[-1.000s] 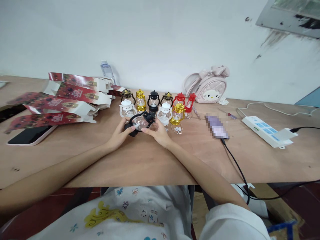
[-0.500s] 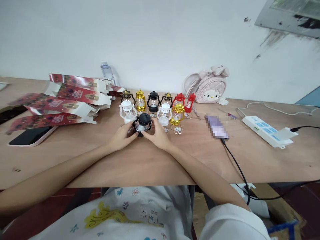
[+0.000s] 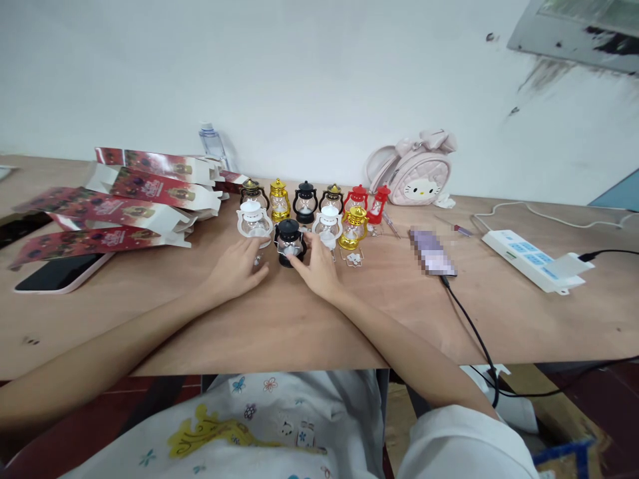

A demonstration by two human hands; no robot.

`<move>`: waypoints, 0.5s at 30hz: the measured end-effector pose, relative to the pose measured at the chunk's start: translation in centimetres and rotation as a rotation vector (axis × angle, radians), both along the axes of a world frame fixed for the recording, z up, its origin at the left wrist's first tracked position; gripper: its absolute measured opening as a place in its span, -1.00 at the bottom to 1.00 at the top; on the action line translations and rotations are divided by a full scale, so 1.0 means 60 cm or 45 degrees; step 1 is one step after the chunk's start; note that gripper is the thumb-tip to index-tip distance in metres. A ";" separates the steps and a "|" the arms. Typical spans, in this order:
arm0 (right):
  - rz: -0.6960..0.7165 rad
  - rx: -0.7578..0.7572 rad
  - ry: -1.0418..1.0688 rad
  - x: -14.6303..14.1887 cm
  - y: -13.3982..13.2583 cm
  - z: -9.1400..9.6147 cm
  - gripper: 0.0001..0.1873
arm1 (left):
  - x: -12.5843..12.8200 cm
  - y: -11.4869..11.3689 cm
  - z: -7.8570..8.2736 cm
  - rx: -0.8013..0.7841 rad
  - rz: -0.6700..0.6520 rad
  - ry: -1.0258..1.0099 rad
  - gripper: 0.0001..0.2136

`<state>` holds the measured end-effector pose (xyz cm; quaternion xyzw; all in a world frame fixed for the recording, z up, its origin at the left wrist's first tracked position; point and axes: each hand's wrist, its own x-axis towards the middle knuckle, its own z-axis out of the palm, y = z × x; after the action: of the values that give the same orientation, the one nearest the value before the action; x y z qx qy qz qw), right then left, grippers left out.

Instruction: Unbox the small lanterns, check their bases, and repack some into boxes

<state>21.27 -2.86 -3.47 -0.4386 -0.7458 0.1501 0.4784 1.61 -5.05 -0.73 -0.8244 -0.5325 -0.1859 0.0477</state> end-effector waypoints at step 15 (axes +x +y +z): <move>0.037 1.004 -0.186 -0.009 -0.034 0.023 -0.55 | -0.083 0.006 0.089 0.408 0.646 0.280 -0.68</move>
<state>20.75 -4.90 -2.10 -0.2204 -0.7843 -0.1724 0.5537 -3.40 -4.71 4.62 -0.6625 -0.6767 -0.1592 0.2790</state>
